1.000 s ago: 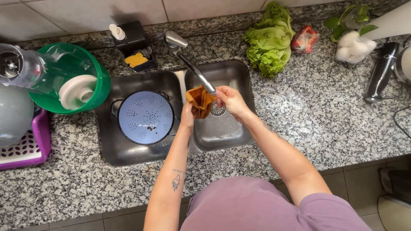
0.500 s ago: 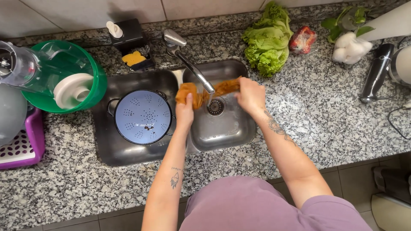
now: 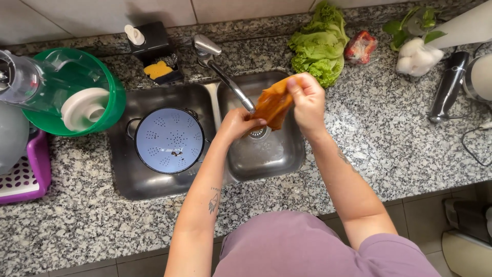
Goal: The person washes a colander and a kettle lid in the sink, fills a kettle with water, and places it on the stove. They then wash a sponge and a cloth, rinse the cloth, and use it to wipe the countertop and a hand blender.
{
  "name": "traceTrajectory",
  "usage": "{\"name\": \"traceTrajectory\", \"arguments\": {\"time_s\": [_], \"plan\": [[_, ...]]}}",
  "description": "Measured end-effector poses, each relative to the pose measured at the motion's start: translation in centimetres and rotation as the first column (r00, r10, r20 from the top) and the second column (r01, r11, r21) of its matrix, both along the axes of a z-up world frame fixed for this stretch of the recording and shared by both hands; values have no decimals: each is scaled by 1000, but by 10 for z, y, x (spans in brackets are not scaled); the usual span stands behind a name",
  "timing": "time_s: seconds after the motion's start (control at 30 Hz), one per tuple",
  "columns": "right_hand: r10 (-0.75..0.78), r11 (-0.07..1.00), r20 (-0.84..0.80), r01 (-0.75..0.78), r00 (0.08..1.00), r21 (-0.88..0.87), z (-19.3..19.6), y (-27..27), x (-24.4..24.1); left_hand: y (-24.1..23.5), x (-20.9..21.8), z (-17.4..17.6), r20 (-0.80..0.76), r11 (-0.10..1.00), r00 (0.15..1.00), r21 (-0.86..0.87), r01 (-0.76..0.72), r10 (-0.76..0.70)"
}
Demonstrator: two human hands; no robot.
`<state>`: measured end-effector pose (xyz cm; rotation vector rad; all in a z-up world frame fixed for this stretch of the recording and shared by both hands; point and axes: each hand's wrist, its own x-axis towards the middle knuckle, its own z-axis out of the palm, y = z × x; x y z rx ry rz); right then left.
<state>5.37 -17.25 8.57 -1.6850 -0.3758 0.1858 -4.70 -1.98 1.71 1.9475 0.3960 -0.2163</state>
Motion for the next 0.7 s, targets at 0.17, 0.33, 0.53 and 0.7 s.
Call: {"name": "traceTrajectory", "arguments": {"time_s": [0.17, 0.33, 0.53, 0.7], "plan": [[-221, 939, 7, 211, 975, 270, -4, -19, 29, 10, 1, -31, 36, 997, 999, -65, -28, 30], [225, 546, 155, 7, 962, -838, -7, -11, 17, 15, 6, -61, 143, 971, 972, -179, -158, 185], [475, 779, -171, -503, 863, -374, -70, 1, -13, 8, 7, -26, 223, 1000, 974, -6, -28, 28], [336, 940, -254, -338, 907, 38, -70, 9, -16, 22, -6, 11, 79, 991, 997, 130, 6, -17]]}}
